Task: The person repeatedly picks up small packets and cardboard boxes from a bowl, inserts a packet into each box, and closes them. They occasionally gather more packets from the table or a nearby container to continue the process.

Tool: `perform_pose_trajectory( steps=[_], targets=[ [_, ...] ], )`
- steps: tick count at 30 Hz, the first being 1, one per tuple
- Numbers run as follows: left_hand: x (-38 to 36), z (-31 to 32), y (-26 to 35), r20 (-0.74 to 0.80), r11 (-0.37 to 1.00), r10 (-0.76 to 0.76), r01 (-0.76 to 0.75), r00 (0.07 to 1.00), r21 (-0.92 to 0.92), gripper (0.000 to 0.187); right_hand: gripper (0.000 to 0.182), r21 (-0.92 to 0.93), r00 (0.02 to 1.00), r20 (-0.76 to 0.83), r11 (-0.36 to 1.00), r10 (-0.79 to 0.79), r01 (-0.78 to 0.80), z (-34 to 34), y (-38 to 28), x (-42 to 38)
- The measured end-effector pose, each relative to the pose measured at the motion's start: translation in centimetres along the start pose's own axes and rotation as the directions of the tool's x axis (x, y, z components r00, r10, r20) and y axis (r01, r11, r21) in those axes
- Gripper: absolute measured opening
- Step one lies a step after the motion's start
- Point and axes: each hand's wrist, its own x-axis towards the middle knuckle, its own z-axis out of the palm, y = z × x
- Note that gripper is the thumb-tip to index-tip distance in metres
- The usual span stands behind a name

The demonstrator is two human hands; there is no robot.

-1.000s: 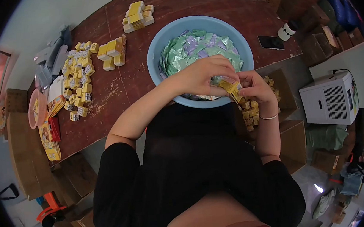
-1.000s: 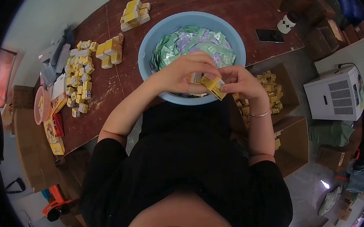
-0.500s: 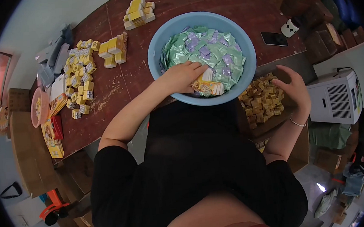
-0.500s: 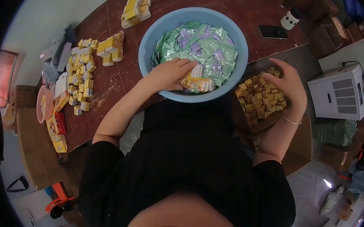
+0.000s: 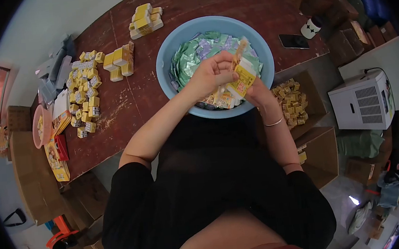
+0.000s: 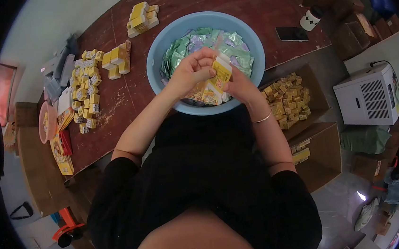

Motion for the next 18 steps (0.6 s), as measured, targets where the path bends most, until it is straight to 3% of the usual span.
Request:
perform_pose_trajectory(
  steps=[1,2,3,4,6,7,9,10,11,12,13,15,17,18],
  targets=[
    [-0.2,0.2,0.0,0.001,1.0,-0.003,0.003,1.0,-0.005,0.042,0.109,0.074,0.998,-0.051,0.997,0.031,-0.027,0.7,-0.1,0.1],
    [-0.2,0.3,0.4,-0.025,0.856,0.216,-0.177,0.976,0.486,0.045,0.109,0.071,0.998,-0.049,0.997,0.031,-0.027,1.3,-0.5,0.3],
    [-0.4,0.5,0.8,0.057,0.461,0.409,-0.26,0.911,0.849,0.049,0.107,0.083,0.998,-0.046,0.996,-0.041,0.045,2.1,-1.1,0.3],
    [-0.5,1.0,1.1,0.058,0.457,0.411,-0.261,0.91,0.85,0.049,0.106,0.095,0.992,-0.042,0.988,-0.116,0.119,2.7,-1.6,0.6],
    [-0.8,2.0,1.5,0.148,0.015,0.697,-0.221,0.701,0.975,0.057,0.102,0.01,0.998,-0.039,0.998,-0.054,0.055,1.8,-2.0,0.5],
    [-0.8,2.1,1.5,0.15,0.013,0.697,-0.222,0.701,0.975,0.057,0.098,-0.074,0.999,-0.045,0.997,0.007,-0.011,1.4,-2.2,0.4],
    [-0.5,2.0,1.5,0.285,-0.126,0.83,-0.336,0.479,0.933,0.046,0.093,-0.145,0.99,-0.128,0.989,-0.059,0.04,1.2,-2.1,0.1],
    [-0.5,2.1,1.8,0.285,-0.128,0.832,-0.335,0.476,0.934,0.046,0.088,-0.217,0.971,-0.206,0.973,-0.125,0.08,1.4,-2.2,0.0],
    [-0.6,2.3,2.0,0.334,-0.087,0.733,-0.406,0.592,0.91,0.037,0.088,-0.217,0.971,-0.204,0.973,-0.122,0.077,1.7,-2.4,-0.2],
    [-0.9,2.4,2.2,0.386,-0.033,0.614,-0.466,0.688,0.884,0.029,0.084,-0.381,0.962,-0.207,0.92,-0.178,0.088,2.1,-2.7,-0.3],
    [-1.0,2.2,2.4,0.383,-0.035,0.616,-0.462,0.688,0.886,0.029,0.08,-0.536,0.952,-0.197,0.839,-0.235,0.096,2.5,-3.0,-0.3],
    [-0.8,1.6,3.0,0.288,0.347,0.444,-0.459,0.849,0.818,0.021,0.076,-0.463,0.958,-0.188,0.88,-0.215,0.106,2.6,-3.4,-0.5],
    [-0.6,1.4,3.5,0.339,0.366,0.437,-0.508,0.833,0.78,0.021,0.073,-0.389,0.964,-0.18,0.914,-0.197,0.114,2.4,-3.4,-0.6],
    [-0.6,1.3,3.6,0.384,0.388,0.428,-0.55,0.818,0.739,0.022,0.068,-0.243,0.983,-0.158,0.969,-0.093,0.052,2.2,-3.0,-0.7]
  ],
)
